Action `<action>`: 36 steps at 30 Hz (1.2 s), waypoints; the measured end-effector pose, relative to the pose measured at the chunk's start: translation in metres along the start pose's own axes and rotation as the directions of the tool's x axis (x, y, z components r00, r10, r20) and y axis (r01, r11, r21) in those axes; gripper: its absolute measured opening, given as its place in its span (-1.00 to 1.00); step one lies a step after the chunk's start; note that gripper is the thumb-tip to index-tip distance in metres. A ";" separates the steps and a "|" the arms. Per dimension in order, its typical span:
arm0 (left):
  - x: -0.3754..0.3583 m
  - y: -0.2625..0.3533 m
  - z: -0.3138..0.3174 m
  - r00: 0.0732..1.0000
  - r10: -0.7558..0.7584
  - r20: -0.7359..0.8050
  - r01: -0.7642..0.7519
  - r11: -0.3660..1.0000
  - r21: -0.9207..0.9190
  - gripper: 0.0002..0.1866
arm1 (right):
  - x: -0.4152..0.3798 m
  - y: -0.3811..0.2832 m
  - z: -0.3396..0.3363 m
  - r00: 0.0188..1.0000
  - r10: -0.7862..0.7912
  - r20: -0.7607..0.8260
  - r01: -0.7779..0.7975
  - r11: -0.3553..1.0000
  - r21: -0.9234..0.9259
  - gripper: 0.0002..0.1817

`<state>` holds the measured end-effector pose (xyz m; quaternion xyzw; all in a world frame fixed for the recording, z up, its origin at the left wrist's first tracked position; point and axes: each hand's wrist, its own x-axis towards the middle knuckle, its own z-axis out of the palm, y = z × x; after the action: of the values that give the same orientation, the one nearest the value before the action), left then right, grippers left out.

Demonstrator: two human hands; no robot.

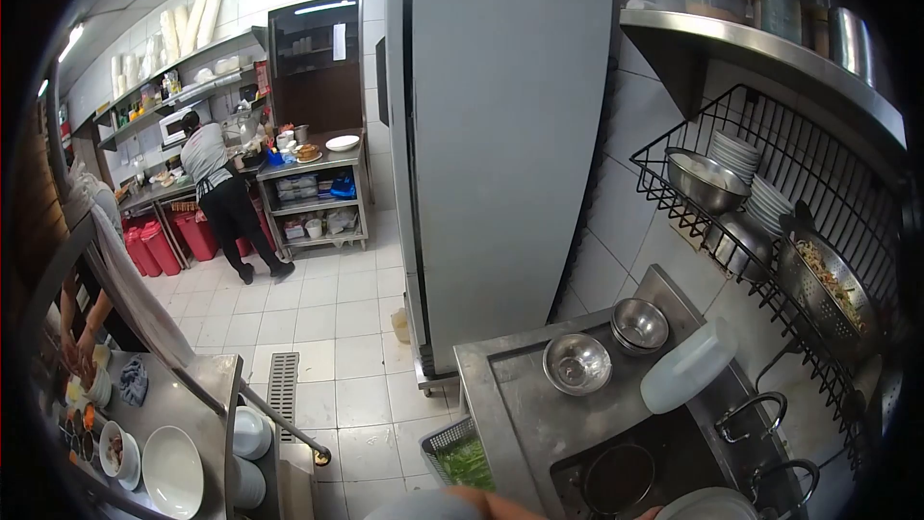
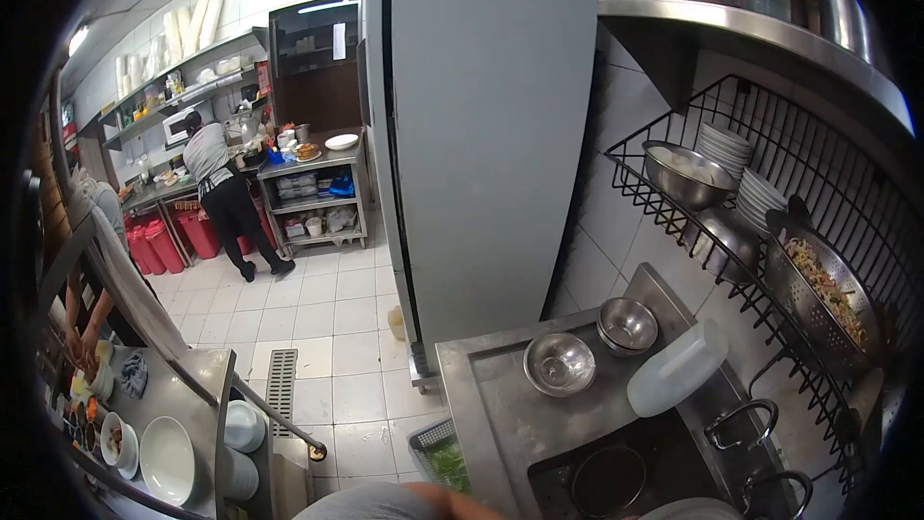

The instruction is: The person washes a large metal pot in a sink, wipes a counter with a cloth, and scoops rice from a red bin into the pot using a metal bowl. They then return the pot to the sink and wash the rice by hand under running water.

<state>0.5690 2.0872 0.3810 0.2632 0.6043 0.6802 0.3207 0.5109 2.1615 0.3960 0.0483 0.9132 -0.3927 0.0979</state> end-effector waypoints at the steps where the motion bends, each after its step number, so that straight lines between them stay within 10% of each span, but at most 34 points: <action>1: 0.003 -0.008 0.001 1.000 0.005 0.004 -0.005 1.000 0.024 -0.03 | -0.006 0.004 -0.008 1.000 0.007 -0.020 -0.007 1.000 0.002 -0.59; 3: 0.005 -0.022 0.001 1.000 -0.025 -0.002 0.025 1.000 -0.008 -0.04 | -0.026 0.024 -0.020 0.996 0.048 -0.068 -0.049 0.999 -0.006 -0.59; 4: 0.007 -0.024 0.004 0.989 0.125 0.080 -0.083 0.911 -0.404 -0.05 | -0.038 0.038 -0.026 0.992 0.076 -0.096 -0.077 0.997 -0.010 -0.59; 5: 0.015 -0.044 -0.002 0.980 0.177 0.088 -0.169 0.982 -0.089 -0.06 | -0.055 0.051 -0.031 0.986 0.110 -0.122 -0.113 0.993 -0.017 -0.59; 12: -0.006 0.009 0.002 0.985 0.150 -0.089 -0.166 0.960 -0.224 -0.25 | -0.169 0.132 -0.029 0.944 0.281 -0.172 -0.307 0.939 -0.156 -0.59; 20: -0.003 0.026 0.000 0.998 0.044 0.047 -0.033 0.975 -0.222 -0.22 | -0.130 0.199 -0.015 0.938 0.346 0.020 -0.313 0.870 -0.381 -0.59; 24: -0.002 0.027 -0.001 0.999 -0.001 0.034 0.007 0.984 -0.178 -0.18 | -0.158 0.277 -0.042 0.816 0.571 0.086 -0.439 0.711 -0.549 -0.59; 26: -0.002 0.028 -0.002 1.000 -0.015 0.021 0.019 0.982 -0.189 -0.16 | -0.187 0.182 -0.057 0.676 0.737 0.020 -0.659 0.616 -0.431 -0.66; 29: -0.004 0.031 0.002 1.000 -0.016 0.023 0.021 0.977 -0.213 -0.20 | -0.228 0.266 0.020 0.887 0.453 -0.091 -0.454 0.817 -0.357 -0.54; 36: -0.001 0.035 0.001 0.999 -0.018 0.035 0.025 0.980 -0.199 -0.23 | -0.142 0.187 0.007 0.906 0.422 0.044 -0.390 0.870 -0.301 -0.40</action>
<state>0.5663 2.0853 0.4163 0.2345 0.5305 0.7293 0.3629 0.6811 2.2835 0.2897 0.2033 0.9227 -0.2298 0.2335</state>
